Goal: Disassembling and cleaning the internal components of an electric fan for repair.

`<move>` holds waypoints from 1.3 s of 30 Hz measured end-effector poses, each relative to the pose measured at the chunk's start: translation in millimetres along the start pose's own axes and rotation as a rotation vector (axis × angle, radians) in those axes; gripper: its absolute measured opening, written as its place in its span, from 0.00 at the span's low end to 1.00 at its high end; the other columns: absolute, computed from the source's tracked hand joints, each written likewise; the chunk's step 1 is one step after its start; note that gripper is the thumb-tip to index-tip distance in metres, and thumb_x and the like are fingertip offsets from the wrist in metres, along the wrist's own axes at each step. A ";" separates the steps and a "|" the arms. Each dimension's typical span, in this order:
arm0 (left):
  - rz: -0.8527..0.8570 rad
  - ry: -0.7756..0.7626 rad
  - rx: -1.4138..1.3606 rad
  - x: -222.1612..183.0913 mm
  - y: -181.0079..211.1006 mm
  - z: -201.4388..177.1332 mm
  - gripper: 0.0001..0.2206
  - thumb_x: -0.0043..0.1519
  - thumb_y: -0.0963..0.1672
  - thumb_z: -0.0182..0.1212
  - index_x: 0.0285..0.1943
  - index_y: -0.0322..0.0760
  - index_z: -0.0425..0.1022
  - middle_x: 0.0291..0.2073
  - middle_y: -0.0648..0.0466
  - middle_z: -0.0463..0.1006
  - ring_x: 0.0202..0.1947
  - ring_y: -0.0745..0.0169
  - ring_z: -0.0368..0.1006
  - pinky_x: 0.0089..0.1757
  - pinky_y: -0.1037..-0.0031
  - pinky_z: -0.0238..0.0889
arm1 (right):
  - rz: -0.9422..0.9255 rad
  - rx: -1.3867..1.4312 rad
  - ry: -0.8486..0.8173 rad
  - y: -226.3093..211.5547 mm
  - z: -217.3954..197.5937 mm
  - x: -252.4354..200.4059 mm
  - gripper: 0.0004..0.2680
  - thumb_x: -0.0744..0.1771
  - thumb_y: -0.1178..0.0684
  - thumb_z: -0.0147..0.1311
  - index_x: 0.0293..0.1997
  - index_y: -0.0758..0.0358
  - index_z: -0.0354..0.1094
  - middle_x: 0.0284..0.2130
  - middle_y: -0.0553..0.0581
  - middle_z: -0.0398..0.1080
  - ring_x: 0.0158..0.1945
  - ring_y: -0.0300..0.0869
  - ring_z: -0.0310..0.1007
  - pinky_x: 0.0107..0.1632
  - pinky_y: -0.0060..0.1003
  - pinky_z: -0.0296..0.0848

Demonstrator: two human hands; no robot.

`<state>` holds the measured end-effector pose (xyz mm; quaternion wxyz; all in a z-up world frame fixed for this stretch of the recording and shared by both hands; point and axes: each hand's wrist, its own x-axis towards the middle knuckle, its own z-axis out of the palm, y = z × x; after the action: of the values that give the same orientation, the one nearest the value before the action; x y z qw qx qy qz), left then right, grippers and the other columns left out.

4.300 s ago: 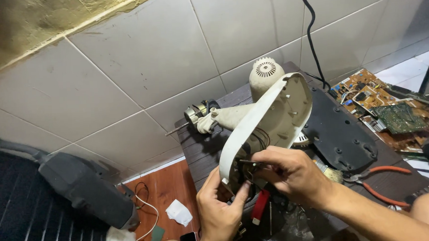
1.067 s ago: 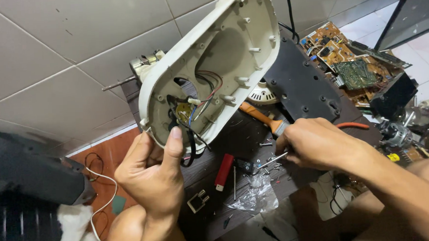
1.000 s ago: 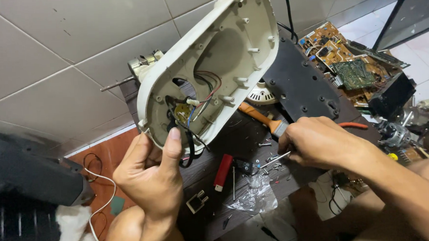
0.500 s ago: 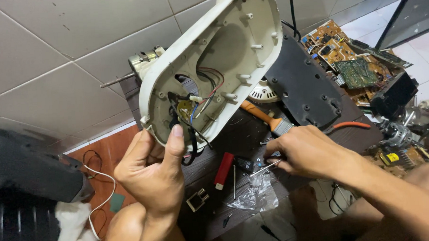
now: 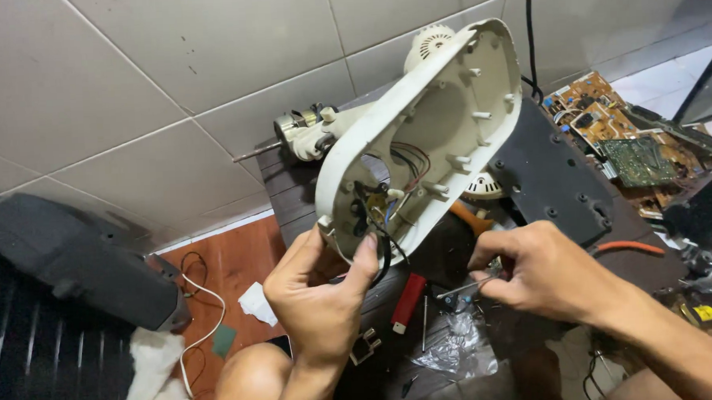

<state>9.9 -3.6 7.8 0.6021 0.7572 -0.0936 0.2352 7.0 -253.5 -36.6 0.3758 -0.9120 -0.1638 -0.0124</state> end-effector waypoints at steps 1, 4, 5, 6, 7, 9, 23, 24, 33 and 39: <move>-0.001 0.008 0.002 -0.1 -0.5 0.1 0.16 0.51 0.35 0.69 0.49 0.21 0.81 0.34 0.53 0.82 0.28 0.71 0.73 0.32 0.83 0.68 | -0.006 -0.001 -0.005 -4.9 -5.2 -0.5 0.02 0.56 0.56 0.66 0.25 0.57 0.80 0.14 0.47 0.80 0.11 0.35 0.66 0.17 0.31 0.65; 0.015 0.018 0.010 -1.0 -1.1 1.2 0.16 0.51 0.36 0.70 0.50 0.23 0.81 0.33 0.53 0.82 0.28 0.71 0.72 0.31 0.83 0.67 | 0.165 0.282 0.113 -20.3 -15.8 -2.5 0.05 0.55 0.62 0.66 0.28 0.63 0.85 0.09 0.49 0.69 0.14 0.33 0.58 0.18 0.29 0.57; 0.010 0.007 -0.008 -1.6 -0.2 1.7 0.16 0.51 0.35 0.69 0.49 0.23 0.81 0.34 0.53 0.83 0.28 0.72 0.73 0.32 0.83 0.69 | 0.146 0.410 0.178 -26.5 -16.6 -2.5 0.04 0.57 0.64 0.66 0.29 0.67 0.84 0.13 0.50 0.71 0.17 0.33 0.59 0.22 0.27 0.58; 0.008 -0.007 -0.028 -2.1 0.4 2.3 0.15 0.51 0.35 0.69 0.49 0.24 0.81 0.34 0.53 0.83 0.29 0.72 0.75 0.33 0.83 0.70 | 0.128 0.539 0.247 -32.7 -17.1 -3.3 0.03 0.58 0.66 0.65 0.30 0.71 0.82 0.17 0.51 0.73 0.21 0.32 0.60 0.26 0.25 0.59; 0.010 -0.006 -0.028 -3.2 0.4 3.4 0.15 0.51 0.35 0.69 0.49 0.24 0.81 0.34 0.53 0.83 0.29 0.72 0.75 0.33 0.83 0.70 | 0.126 0.539 0.247 -42.6 -18.8 -1.5 0.03 0.58 0.66 0.65 0.30 0.71 0.82 0.17 0.51 0.73 0.21 0.32 0.60 0.26 0.25 0.59; 0.059 0.004 0.054 -5.0 0.8 6.5 0.15 0.51 0.36 0.70 0.48 0.25 0.82 0.34 0.53 0.84 0.29 0.71 0.75 0.34 0.82 0.70 | 0.002 0.570 0.232 -61.9 -22.8 1.7 0.05 0.60 0.65 0.64 0.34 0.70 0.81 0.28 0.54 0.82 0.26 0.33 0.72 0.28 0.24 0.67; 0.109 -0.070 0.068 -7.6 -3.0 8.0 0.23 0.41 0.36 0.74 0.49 0.27 0.81 0.35 0.52 0.84 0.30 0.69 0.76 0.34 0.81 0.72 | -0.470 0.045 0.276 -92.9 -9.8 33.3 0.09 0.60 0.64 0.63 0.40 0.61 0.76 0.35 0.52 0.72 0.28 0.38 0.73 0.32 0.31 0.73; 0.121 -0.084 0.061 -8.0 -3.0 7.5 0.23 0.42 0.36 0.73 0.50 0.27 0.81 0.35 0.52 0.84 0.29 0.70 0.75 0.34 0.81 0.73 | -0.473 0.017 0.288 -92.0 -8.2 34.6 0.08 0.60 0.62 0.64 0.39 0.61 0.76 0.35 0.53 0.71 0.26 0.38 0.70 0.30 0.33 0.70; 0.129 -0.158 -0.014 -5.8 8.2 3.7 0.19 0.50 0.38 0.68 0.52 0.24 0.78 0.39 0.47 0.84 0.34 0.64 0.79 0.39 0.78 0.76 | -0.431 0.010 0.324 -82.9 -3.5 39.2 0.06 0.61 0.63 0.63 0.38 0.62 0.76 0.35 0.53 0.69 0.25 0.37 0.65 0.28 0.31 0.66; 0.030 -0.214 -0.185 -7.9 -1.2 4.0 0.24 0.51 0.35 0.72 0.58 0.22 0.75 0.43 0.46 0.84 0.38 0.63 0.81 0.42 0.78 0.77 | -0.326 0.241 0.316 -87.0 -12.4 33.6 0.06 0.61 0.67 0.59 0.38 0.66 0.75 0.35 0.52 0.75 0.26 0.32 0.67 0.28 0.24 0.65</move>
<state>4.5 -8.2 2.4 0.6523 0.7178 -0.1899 0.1522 13.3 -194.6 36.5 0.4958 -0.8089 -0.2484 -0.1956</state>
